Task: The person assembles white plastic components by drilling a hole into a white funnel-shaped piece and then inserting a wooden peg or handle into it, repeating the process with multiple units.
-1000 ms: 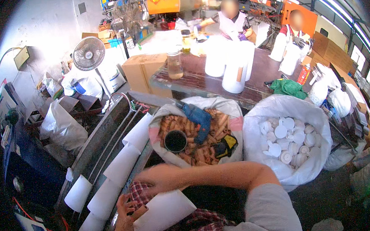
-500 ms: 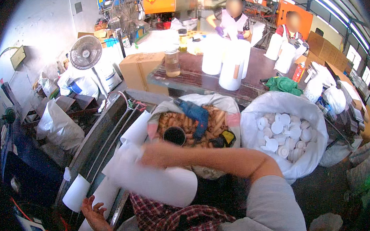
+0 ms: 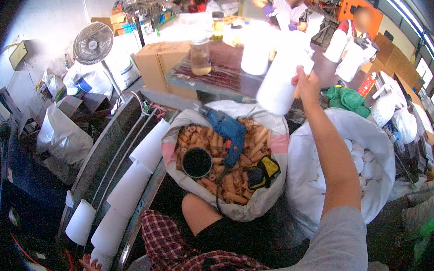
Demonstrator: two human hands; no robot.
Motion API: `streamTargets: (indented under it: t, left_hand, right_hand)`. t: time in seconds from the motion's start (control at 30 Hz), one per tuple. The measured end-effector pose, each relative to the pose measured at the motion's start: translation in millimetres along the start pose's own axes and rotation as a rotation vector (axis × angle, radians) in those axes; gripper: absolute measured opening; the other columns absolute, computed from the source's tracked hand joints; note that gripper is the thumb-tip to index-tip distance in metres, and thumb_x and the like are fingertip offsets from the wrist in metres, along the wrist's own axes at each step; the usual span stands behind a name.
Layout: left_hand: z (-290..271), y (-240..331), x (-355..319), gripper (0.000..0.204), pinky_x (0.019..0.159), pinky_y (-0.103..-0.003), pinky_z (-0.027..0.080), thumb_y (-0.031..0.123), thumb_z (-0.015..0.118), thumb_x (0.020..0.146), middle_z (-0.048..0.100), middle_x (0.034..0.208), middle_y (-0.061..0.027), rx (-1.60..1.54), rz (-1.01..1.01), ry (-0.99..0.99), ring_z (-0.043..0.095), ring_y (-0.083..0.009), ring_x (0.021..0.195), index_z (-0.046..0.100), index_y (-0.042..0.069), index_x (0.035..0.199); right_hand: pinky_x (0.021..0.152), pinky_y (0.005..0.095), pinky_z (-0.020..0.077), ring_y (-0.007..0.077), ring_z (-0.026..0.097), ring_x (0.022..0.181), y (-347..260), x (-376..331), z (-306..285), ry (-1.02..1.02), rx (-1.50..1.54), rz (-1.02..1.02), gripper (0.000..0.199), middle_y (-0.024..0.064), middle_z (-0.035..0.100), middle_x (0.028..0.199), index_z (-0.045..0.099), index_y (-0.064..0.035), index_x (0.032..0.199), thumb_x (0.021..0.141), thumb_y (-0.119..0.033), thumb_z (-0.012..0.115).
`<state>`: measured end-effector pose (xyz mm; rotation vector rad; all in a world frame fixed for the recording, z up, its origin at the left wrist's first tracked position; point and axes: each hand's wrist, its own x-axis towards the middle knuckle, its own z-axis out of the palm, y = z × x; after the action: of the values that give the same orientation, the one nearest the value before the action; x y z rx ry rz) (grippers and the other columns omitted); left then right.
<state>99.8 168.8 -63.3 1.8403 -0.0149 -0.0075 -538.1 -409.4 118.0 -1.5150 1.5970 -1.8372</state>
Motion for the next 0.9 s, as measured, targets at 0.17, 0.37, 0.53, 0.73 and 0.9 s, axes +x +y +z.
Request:
streamTargets:
  t: [0.17, 0.37, 0.53, 0.73, 0.9]
  left_hand:
    - [-98.3, -101.8, 65.7, 0.054, 0.087, -0.042, 0.046, 0.03, 0.065, 0.085, 0.052, 0.122, -0.0186, -0.041, 0.044, 0.216, 0.056, -0.0278, 0.1, 0.043, 0.001, 0.126]
    - [-86.3, -119.2, 47.3, 0.057, 0.089, -0.043, 0.045, 0.034, 0.063, 0.085, 0.049, 0.125, -0.0176, 0.423, -0.105, 0.239, 0.055, -0.0283, 0.104, 0.041, 0.003, 0.128]
    - [-70.4, -159.5, 48.4, 0.06, 0.091, -0.044, 0.044, 0.037, 0.062, 0.085, 0.048, 0.128, -0.0168, 0.68, -0.145, 0.111, 0.054, -0.0287, 0.107, 0.04, 0.004, 0.13]
    - [-131.9, -249.4, 32.2, 0.062, 0.092, -0.045, 0.043, 0.04, 0.06, 0.085, 0.045, 0.131, -0.0158, 0.991, -0.235, -0.013, 0.052, -0.0292, 0.11, 0.039, 0.005, 0.132]
    - [-220.0, -285.1, -72.0, 0.065, 0.094, -0.046, 0.041, 0.043, 0.058, 0.085, 0.044, 0.134, -0.015, 1.282, -0.569, -0.018, 0.051, -0.0296, 0.114, 0.037, 0.006, 0.134]
  right_hand:
    - [0.059, 0.0291, 0.0505, 0.0163, 0.063, 0.056, 39.3, 29.0, 2.4, 0.064, -0.117, 0.025, 0.036, 0.0097, 0.065, 0.066, 0.06, 0.0041, 0.091, 0.087, -0.031, 0.058]
    - [0.069, 0.0327, 0.0508, 0.0199, 0.066, 0.075, 102.4, 91.8, 8.2, -0.053, -0.176, 0.148, 0.039, 0.0125, 0.067, 0.084, 0.059, 0.0018, 0.104, 0.084, -0.031, 0.06]
    - [0.083, 0.0372, 0.0476, 0.0296, 0.059, 0.101, 120.5, 74.4, 11.1, -0.074, -0.713, -0.048, 0.056, 0.0232, 0.06, 0.108, 0.048, 0.0078, 0.121, 0.08, -0.027, 0.063]
    - [0.098, 0.0372, 0.0387, 0.0334, 0.051, 0.115, 62.0, 18.9, 41.5, -0.496, -0.661, -0.152, 0.054, 0.0241, 0.056, 0.12, 0.052, 0.0056, 0.122, 0.078, -0.025, 0.061]
    - [0.093, 0.0344, 0.0423, 0.0227, 0.05, 0.112, 2.3, -81.3, 40.7, -0.921, -0.303, 0.03, 0.04, 0.012, 0.051, 0.126, 0.048, -0.0039, 0.128, 0.091, -0.017, 0.052]
